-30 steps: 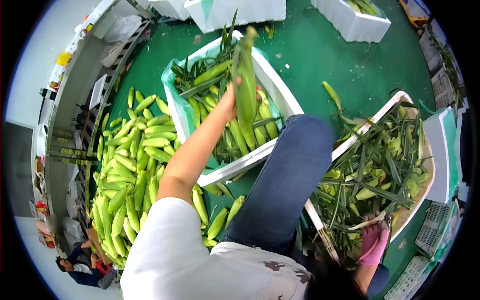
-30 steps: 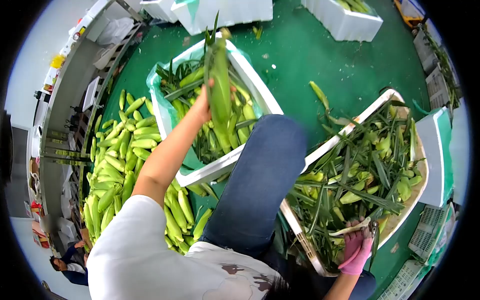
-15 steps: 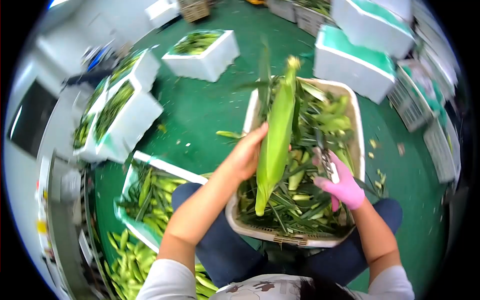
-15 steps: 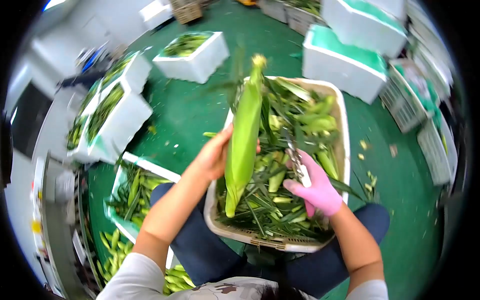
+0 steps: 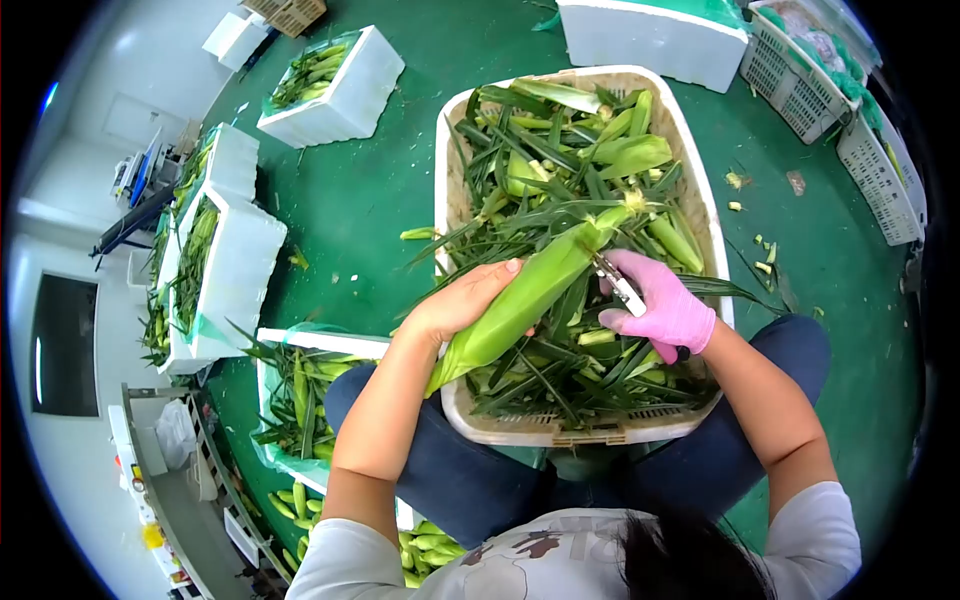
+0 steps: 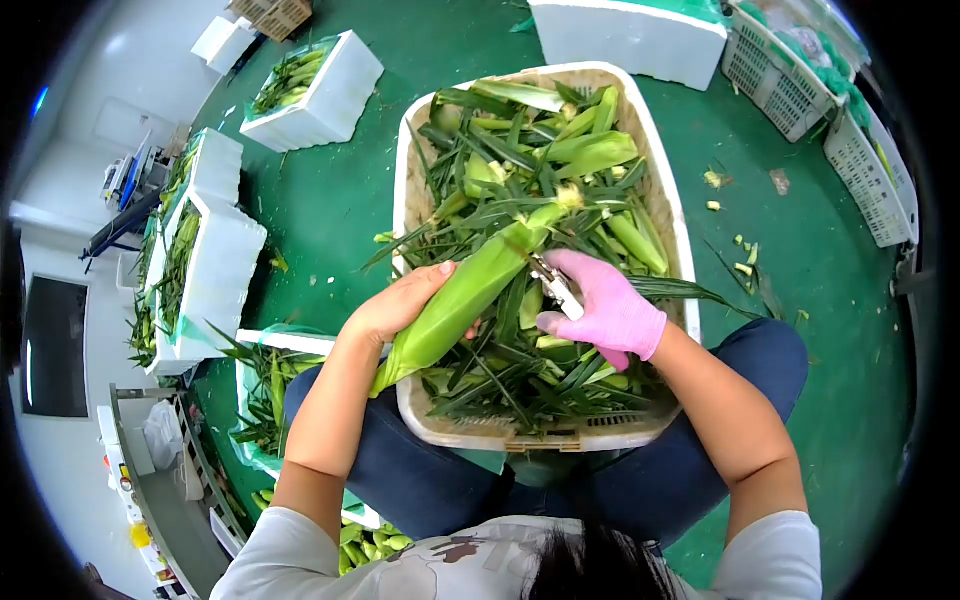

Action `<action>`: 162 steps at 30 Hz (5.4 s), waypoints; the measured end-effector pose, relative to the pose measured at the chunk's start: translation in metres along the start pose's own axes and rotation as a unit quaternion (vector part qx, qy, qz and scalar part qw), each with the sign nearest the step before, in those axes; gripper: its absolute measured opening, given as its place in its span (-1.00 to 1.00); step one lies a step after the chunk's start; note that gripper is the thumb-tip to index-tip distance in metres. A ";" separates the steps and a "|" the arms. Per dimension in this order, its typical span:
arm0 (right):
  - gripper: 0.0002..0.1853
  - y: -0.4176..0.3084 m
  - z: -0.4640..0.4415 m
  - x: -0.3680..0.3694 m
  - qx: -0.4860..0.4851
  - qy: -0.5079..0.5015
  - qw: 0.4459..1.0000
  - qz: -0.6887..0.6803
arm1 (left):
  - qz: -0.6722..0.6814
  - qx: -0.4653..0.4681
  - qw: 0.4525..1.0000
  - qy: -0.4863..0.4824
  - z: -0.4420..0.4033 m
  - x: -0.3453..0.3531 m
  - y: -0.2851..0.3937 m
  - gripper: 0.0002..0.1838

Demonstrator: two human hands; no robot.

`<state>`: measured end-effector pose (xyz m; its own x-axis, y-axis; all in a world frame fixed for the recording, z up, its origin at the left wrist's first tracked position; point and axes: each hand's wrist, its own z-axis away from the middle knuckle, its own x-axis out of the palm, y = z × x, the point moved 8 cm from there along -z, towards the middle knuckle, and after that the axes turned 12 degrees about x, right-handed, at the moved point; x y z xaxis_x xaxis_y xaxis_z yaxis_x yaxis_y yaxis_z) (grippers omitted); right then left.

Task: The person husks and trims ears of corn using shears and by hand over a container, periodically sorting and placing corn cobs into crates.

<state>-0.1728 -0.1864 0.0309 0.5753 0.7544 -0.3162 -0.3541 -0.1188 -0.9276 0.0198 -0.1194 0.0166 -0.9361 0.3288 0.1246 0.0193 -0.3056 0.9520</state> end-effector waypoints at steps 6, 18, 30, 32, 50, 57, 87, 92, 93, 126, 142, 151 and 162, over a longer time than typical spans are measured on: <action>-0.71 0.018 0.007 0.020 0.194 -0.026 0.961 -0.196 | 0.059 0.007 0.997 0.055 0.016 -0.007 -0.018 -0.21; -0.48 -0.016 0.032 0.039 0.134 -0.090 0.940 -0.300 | -0.118 0.166 0.974 0.100 0.005 0.006 0.026 -0.44; -0.50 -0.012 0.039 0.043 0.134 -0.137 0.837 -0.513 | 0.196 0.218 0.918 0.267 -0.003 -0.024 0.004 -0.37; -0.41 -0.017 0.049 0.064 0.143 -0.184 0.818 -0.527 | 0.208 0.261 0.871 0.361 0.007 -0.045 0.009 -0.42; -0.72 0.028 0.008 0.047 0.165 0.053 0.937 -0.303 | 0.260 0.341 0.826 0.365 0.011 -0.023 0.022 -0.41; -0.66 -0.066 0.065 0.086 0.084 -0.398 0.741 -0.534 | 0.551 0.246 0.762 0.232 0.027 0.001 0.039 -0.23; -0.38 -0.022 0.019 0.078 0.143 -0.046 0.964 -0.219 | 0.297 0.141 0.877 0.351 0.014 0.005 -0.028 -0.15; -0.54 0.011 0.020 0.055 0.174 -0.003 0.918 -0.357 | 0.351 0.136 0.881 0.288 0.018 0.019 -0.008 -0.17; -0.51 0.013 0.017 0.039 0.151 0.030 0.931 -0.332 | 0.327 0.211 0.890 0.239 0.015 0.020 0.016 -0.21; -0.54 0.003 0.029 0.074 0.231 -0.146 0.792 -0.545 | -0.332 0.285 0.844 0.311 0.092 0.044 0.027 -0.25; -0.68 -0.013 0.040 0.054 0.136 -0.028 0.946 -0.291 | -0.539 0.264 0.731 0.324 0.063 0.071 0.013 -0.22; -0.61 -0.019 0.045 0.056 0.124 -0.049 0.881 -0.455 | 0.133 0.220 0.943 0.211 0.036 0.087 -0.052 -0.09; -0.68 -0.052 0.049 0.027 -0.036 0.123 0.986 -0.103 | -0.373 0.207 0.790 0.441 0.052 0.089 0.024 -0.61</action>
<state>-0.1749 -0.1276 0.0806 0.7944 0.5886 -0.1499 -0.1629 -0.0314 -0.9861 -0.0453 -0.0515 0.0654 -0.6182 -0.5271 -0.5832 -0.7105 0.0572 0.7014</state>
